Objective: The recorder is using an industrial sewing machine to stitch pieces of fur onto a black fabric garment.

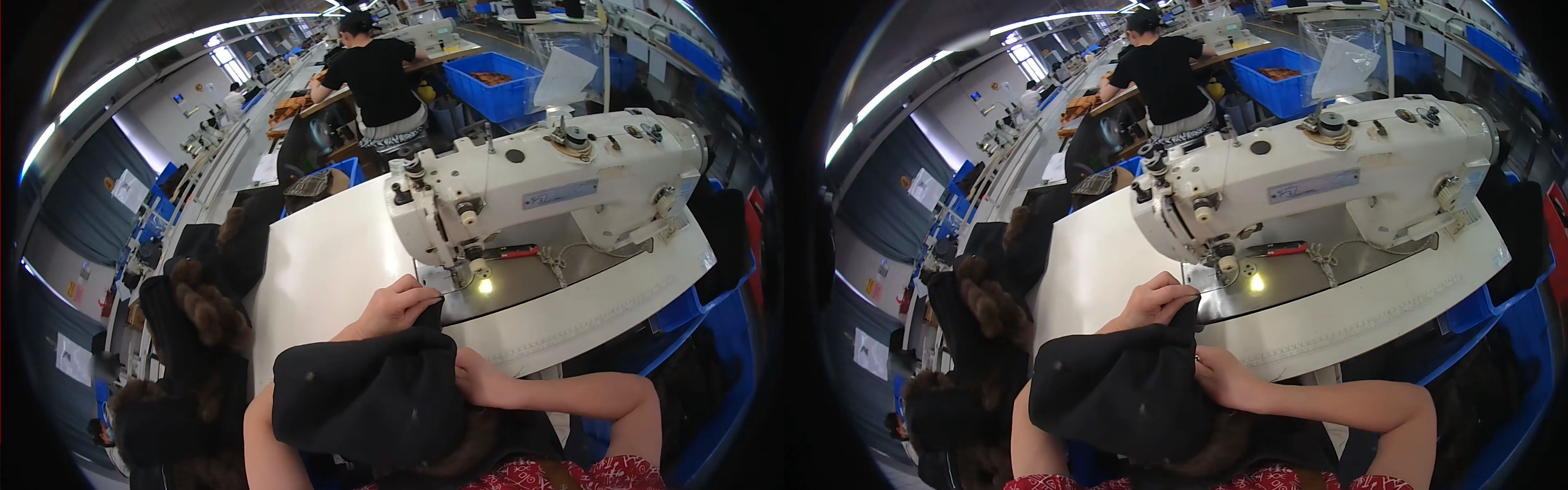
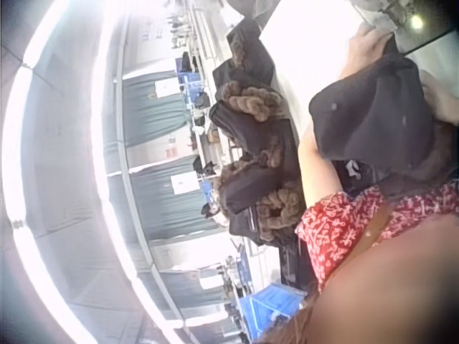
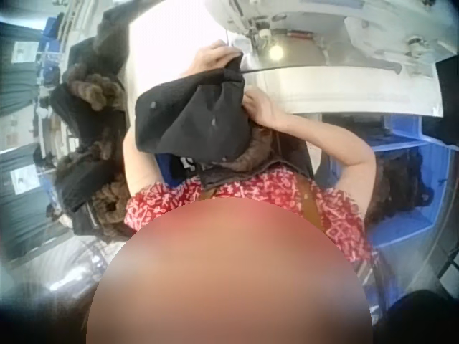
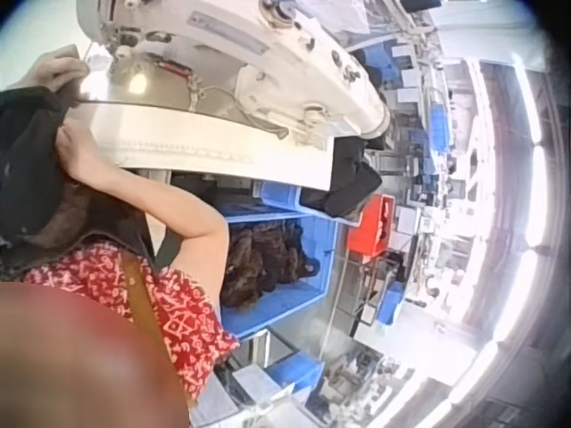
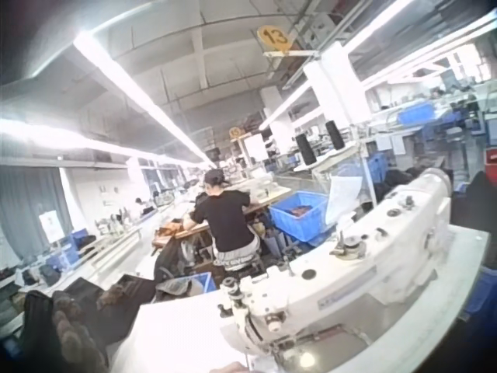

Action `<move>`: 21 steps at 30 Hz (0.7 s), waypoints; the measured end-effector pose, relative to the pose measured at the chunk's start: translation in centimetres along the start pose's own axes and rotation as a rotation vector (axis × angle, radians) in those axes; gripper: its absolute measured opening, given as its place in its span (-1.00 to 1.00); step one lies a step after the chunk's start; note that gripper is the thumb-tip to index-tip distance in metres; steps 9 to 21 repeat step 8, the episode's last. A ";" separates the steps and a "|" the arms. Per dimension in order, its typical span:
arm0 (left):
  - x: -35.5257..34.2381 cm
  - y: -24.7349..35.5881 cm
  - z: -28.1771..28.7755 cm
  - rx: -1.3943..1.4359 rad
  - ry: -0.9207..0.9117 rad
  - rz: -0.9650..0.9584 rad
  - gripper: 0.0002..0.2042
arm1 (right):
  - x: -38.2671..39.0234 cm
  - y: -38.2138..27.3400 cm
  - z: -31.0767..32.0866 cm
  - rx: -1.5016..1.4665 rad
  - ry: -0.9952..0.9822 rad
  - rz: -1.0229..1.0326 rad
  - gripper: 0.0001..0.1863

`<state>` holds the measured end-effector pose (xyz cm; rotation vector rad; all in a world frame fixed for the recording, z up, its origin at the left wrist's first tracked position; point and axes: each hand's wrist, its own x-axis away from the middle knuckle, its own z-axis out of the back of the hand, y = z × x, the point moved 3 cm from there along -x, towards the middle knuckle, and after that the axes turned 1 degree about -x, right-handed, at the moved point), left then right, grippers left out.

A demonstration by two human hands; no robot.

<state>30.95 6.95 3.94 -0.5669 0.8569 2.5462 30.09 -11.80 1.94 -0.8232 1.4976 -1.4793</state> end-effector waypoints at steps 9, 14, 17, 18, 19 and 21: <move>-1.0 -0.9 -3.5 -0.464 -0.079 -0.127 -0.68 | 0.3 3.0 7.1 1.145 -0.015 -0.026 -0.36; -1.0 -0.9 -3.5 -0.464 -0.079 -0.127 -0.68 | 0.3 3.0 7.1 1.145 -0.015 -0.026 -0.36; -1.0 -0.9 -3.5 -0.464 -0.079 -0.127 -0.68 | 0.3 3.0 7.1 1.145 -0.015 -0.026 -0.36; -1.0 -0.9 -3.5 -0.464 -0.079 -0.127 -0.68 | 0.3 3.0 7.1 1.145 -0.015 -0.026 -0.36; -1.0 -0.9 -3.5 -0.464 -0.079 -0.127 -0.68 | 0.3 3.0 7.1 1.145 -0.015 -0.026 -0.36; -1.0 -0.9 -3.5 -0.464 -0.079 -0.127 -0.68 | 0.3 3.0 7.1 1.145 -0.015 -0.026 -0.36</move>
